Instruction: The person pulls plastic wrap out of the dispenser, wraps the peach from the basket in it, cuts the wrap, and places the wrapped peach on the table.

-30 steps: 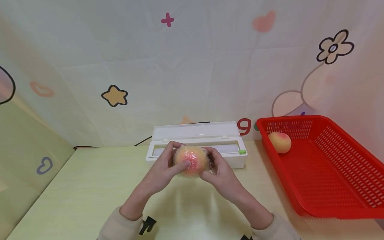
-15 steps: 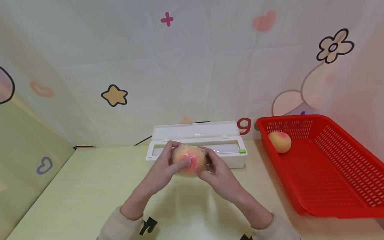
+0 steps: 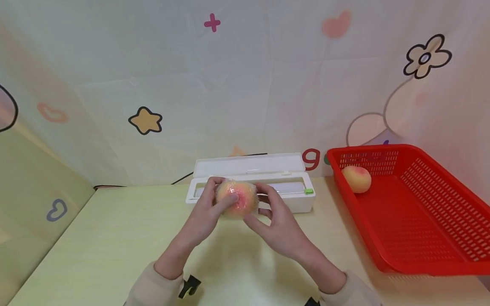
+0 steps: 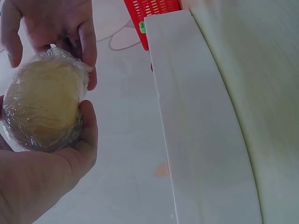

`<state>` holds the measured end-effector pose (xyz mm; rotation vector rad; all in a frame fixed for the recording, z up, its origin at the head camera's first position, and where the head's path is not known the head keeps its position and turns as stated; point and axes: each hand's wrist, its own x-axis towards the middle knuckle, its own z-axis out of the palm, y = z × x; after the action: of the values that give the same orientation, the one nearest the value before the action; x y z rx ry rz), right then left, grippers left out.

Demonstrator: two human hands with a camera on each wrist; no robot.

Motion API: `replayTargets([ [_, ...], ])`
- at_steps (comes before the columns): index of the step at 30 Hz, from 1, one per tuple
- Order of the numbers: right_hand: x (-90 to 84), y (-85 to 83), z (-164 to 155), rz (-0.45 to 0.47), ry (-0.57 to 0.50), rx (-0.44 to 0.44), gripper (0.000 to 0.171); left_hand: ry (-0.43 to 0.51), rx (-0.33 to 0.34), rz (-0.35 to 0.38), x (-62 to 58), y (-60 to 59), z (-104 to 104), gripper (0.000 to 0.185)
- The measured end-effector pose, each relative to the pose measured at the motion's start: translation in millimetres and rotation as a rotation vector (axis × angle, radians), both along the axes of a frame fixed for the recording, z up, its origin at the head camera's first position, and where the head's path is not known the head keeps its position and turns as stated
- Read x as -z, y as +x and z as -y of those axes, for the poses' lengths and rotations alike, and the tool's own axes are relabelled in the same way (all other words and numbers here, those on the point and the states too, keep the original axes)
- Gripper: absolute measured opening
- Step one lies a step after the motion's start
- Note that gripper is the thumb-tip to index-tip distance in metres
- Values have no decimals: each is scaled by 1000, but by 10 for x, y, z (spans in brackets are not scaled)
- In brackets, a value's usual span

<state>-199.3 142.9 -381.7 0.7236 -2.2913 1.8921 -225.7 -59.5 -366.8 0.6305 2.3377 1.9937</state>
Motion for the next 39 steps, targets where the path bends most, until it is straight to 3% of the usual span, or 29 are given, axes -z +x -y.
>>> replayTargets([
  [6, -7, -1, 28, -27, 95, 85, 78, -61, 24, 12, -3, 6, 24, 51],
  [10, -17, -2, 40, -32, 118, 125, 77, -80, 40, -16, -6, -2, 39, 46],
  [16, -25, 8, 28, -58, 102, 142, 79, -55, 28, -11, -41, -22, 87, 51],
  [20, -28, 13, 15, -85, 88, 127, 73, -92, 33, -22, -78, -26, 143, 47],
  [23, -26, 13, 12, -95, 97, 126, 69, -147, -11, -88, -93, -23, 169, 42],
  [26, -24, 13, 5, -92, 108, 134, 68, -157, -5, -222, -106, -28, 183, 41],
  [29, -26, 12, -1, -93, 123, 144, 68, -184, 73, -378, -113, -31, 208, 47],
  [31, -26, 8, -6, -99, 127, 146, 67, -216, 135, -433, -120, -27, 224, 58],
  [34, -25, 3, -12, -107, 133, 146, 67, -263, 176, -441, -117, -25, 237, 71],
  [39, -27, -5, -24, -100, 143, 144, 71, -297, 150, -410, -117, -24, 248, 76],
])
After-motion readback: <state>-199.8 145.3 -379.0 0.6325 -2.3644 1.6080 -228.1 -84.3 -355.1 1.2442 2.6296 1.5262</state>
